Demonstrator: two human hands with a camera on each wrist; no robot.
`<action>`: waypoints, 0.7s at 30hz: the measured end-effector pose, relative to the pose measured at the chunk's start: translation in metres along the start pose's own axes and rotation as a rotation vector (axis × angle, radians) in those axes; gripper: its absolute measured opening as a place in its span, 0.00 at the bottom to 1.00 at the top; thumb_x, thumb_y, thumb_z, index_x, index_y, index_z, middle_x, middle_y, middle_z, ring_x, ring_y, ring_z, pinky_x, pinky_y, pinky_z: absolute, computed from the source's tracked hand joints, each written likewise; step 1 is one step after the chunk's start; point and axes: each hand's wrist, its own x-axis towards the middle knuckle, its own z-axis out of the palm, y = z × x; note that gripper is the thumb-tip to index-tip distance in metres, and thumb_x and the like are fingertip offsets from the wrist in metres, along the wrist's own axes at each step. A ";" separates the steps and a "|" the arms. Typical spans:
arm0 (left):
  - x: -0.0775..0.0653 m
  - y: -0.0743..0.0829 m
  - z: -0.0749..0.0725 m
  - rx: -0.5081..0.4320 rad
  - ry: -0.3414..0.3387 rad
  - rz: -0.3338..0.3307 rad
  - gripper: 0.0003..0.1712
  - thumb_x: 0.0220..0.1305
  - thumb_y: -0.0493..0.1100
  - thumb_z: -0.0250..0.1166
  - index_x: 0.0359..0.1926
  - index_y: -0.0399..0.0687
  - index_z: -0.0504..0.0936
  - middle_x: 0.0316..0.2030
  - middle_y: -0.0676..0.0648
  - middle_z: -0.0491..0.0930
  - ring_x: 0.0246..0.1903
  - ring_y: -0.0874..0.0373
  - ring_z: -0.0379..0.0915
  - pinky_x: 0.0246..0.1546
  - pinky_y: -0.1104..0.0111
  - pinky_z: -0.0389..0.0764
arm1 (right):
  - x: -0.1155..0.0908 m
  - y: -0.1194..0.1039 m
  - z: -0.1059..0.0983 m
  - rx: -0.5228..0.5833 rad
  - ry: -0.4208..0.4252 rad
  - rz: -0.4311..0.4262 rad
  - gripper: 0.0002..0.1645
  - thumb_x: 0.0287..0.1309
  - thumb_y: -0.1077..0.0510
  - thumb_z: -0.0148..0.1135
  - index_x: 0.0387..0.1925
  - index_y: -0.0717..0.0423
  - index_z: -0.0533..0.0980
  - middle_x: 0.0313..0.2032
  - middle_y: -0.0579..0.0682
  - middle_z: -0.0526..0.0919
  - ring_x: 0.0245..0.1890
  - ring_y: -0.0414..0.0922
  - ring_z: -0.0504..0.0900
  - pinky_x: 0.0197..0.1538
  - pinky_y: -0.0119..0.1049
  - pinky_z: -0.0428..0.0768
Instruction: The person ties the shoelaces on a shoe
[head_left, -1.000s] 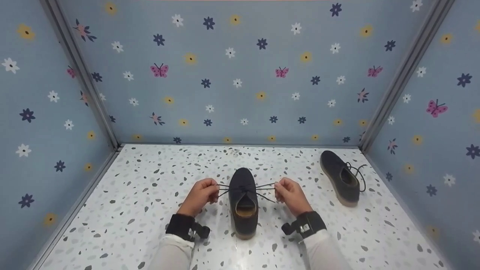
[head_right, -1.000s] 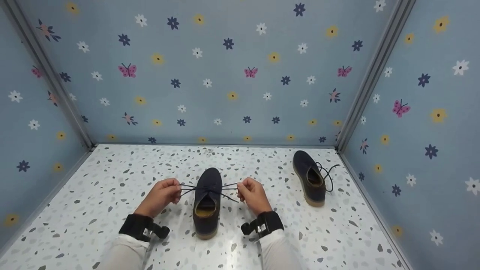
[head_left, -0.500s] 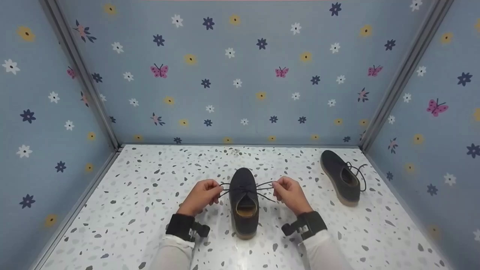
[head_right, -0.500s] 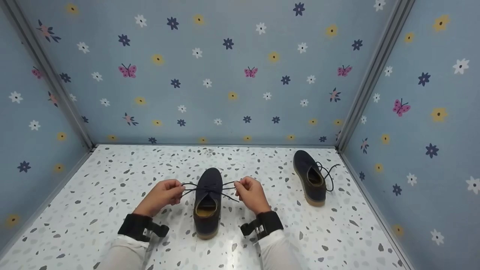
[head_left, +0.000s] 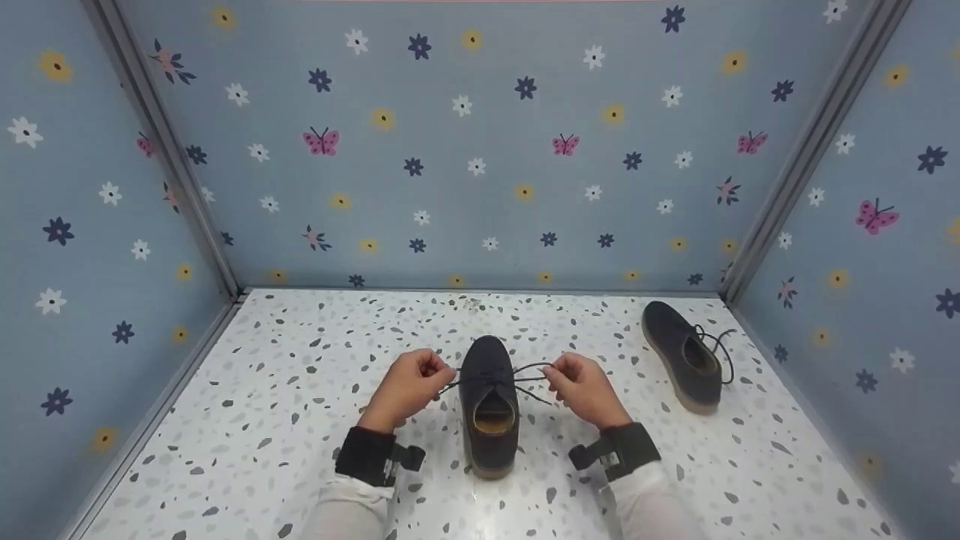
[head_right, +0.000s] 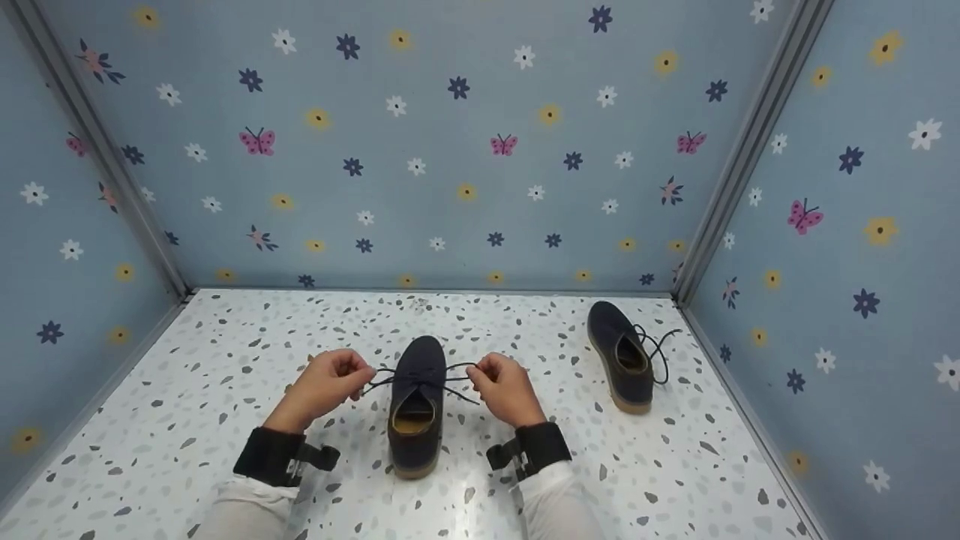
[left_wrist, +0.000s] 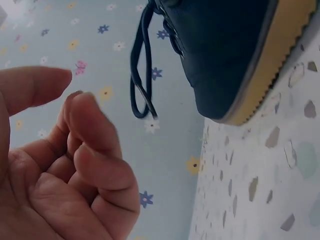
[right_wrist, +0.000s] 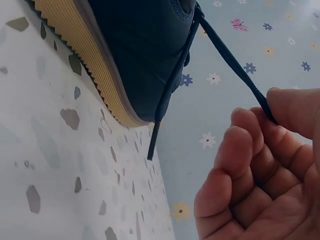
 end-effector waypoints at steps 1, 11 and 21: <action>-0.001 0.002 0.002 0.016 -0.020 0.007 0.11 0.68 0.46 0.69 0.31 0.48 0.80 0.20 0.54 0.76 0.21 0.59 0.75 0.24 0.68 0.71 | -0.001 -0.001 -0.001 -0.020 -0.001 -0.009 0.13 0.70 0.54 0.67 0.31 0.57 0.78 0.25 0.49 0.82 0.22 0.39 0.79 0.27 0.30 0.77; -0.004 0.004 0.026 0.160 -0.181 -0.035 0.20 0.65 0.56 0.71 0.26 0.52 0.74 0.21 0.54 0.76 0.20 0.60 0.73 0.23 0.68 0.72 | -0.005 -0.008 -0.005 -0.114 -0.004 -0.057 0.11 0.70 0.53 0.67 0.31 0.52 0.79 0.26 0.49 0.82 0.24 0.38 0.80 0.29 0.31 0.78; -0.003 -0.002 0.041 0.221 -0.230 -0.082 0.23 0.63 0.59 0.72 0.23 0.53 0.73 0.22 0.55 0.73 0.20 0.59 0.70 0.21 0.68 0.70 | -0.004 -0.005 -0.006 -0.165 0.006 -0.075 0.10 0.69 0.53 0.67 0.31 0.51 0.80 0.25 0.44 0.80 0.21 0.36 0.77 0.28 0.31 0.76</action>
